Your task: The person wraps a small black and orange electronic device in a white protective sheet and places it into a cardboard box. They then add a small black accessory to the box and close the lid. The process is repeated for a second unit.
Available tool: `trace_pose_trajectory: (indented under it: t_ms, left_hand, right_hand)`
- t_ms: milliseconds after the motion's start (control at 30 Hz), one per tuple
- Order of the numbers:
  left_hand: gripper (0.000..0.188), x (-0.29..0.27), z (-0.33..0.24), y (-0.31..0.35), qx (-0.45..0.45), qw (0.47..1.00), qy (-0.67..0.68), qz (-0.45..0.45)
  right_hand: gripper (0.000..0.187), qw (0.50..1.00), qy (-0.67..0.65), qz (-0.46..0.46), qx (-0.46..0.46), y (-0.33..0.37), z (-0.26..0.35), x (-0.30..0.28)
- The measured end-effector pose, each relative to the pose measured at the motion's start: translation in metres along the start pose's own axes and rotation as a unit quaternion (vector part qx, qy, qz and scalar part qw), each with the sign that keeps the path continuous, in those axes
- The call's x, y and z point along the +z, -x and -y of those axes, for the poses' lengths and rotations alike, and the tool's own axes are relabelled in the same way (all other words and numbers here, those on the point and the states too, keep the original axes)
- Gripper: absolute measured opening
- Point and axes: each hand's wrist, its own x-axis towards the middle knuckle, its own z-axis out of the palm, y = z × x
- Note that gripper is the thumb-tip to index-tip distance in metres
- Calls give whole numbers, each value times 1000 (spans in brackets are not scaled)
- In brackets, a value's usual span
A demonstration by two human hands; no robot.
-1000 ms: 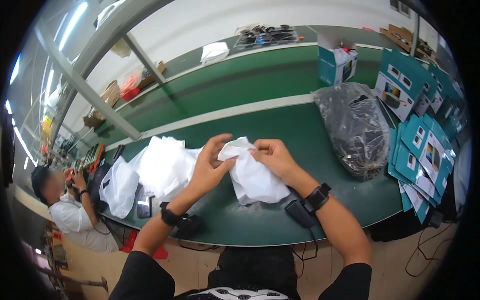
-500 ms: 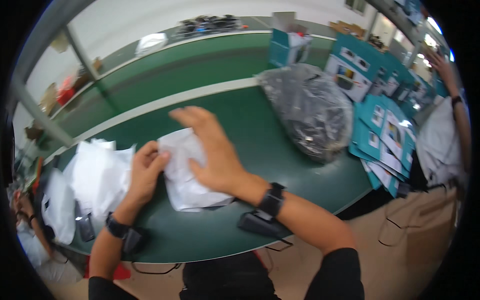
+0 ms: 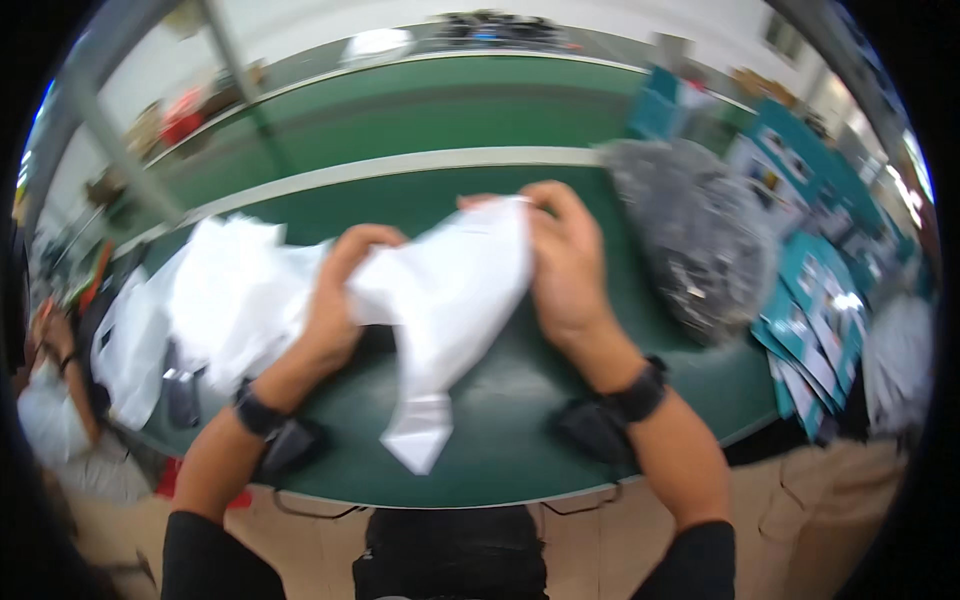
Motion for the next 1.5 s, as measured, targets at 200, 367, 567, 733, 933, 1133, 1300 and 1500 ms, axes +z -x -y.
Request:
trace_pose_trajectory:
  t_ms: [200,367,567,733,933,1133,1300,1500]
  left_hand:
    - [28,11,0,-2,-35,991,114,64]
    - [68,13,7,8,-143,970,168,99]
    - [15,2,-3,3,-174,944,265,86]
    - [18,-5,20,-11,-157,898,409,-37]
    - [20,12,11,-6,-151,963,221,23]
    - [36,22,-4,26,66,940,-334,-33]
    - [23,-13,-141,109,35,942,-314,-112]
    - [53,-149,-112,200,-168,501,-758,-383]
  right_hand:
    - [26,943,333,15,7,6,-43,-86]
    - [27,946,257,168,104,-12,-48,-107]
    - [46,967,10,-16,252,-23,-31,-99]
    - [60,971,177,89,132,-14,-10,-88]
    - [46,973,-55,193,117,-40,10,-126]
    - [24,995,68,13,66,-41,-34,-109]
    - [14,989,85,80,86,-33,-26,-112]
    - [9,983,148,97,42,-38,-43,-95]
